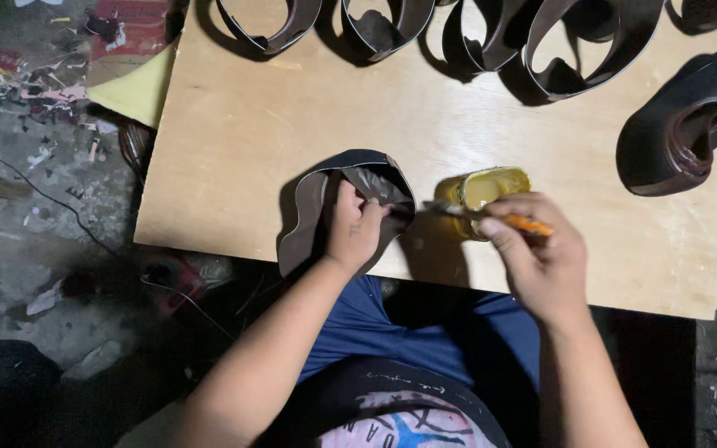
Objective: The person picks up a brown shoe upper component from the work board, holds it open, and uses a brush to spread yellow adhesive from a container onto the inner edge of the component. They then set the coated piece aside with the finished stack and take the next piece, repeating this across the episode.
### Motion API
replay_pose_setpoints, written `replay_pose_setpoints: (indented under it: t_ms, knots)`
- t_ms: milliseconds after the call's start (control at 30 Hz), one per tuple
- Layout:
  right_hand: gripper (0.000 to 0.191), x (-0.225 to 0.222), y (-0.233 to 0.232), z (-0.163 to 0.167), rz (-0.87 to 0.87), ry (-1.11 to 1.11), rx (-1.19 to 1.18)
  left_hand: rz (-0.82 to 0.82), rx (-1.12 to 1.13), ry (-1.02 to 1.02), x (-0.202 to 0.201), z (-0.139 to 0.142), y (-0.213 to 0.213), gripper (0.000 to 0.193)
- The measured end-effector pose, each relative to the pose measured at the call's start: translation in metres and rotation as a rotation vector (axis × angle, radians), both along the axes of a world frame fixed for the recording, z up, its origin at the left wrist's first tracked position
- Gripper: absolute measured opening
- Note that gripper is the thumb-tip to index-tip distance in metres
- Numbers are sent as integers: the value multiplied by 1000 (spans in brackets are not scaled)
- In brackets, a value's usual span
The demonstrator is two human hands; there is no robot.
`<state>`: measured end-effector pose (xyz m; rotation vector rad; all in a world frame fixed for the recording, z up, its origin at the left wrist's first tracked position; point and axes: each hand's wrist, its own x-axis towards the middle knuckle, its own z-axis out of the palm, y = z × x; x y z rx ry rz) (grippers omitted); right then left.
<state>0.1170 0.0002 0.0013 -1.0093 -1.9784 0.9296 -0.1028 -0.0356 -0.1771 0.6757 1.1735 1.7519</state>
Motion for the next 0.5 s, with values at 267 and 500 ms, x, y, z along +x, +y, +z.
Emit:
replay_pose_setpoints:
  t_ms: [267, 500]
  knots:
    - [14, 14, 25, -17, -191, -279, 179, -27, -19, -75, -8, 7, 0, 28]
    - [12, 32, -1, 9, -226, -192, 210, -110, -64, -98, -15, 13, -1, 25]
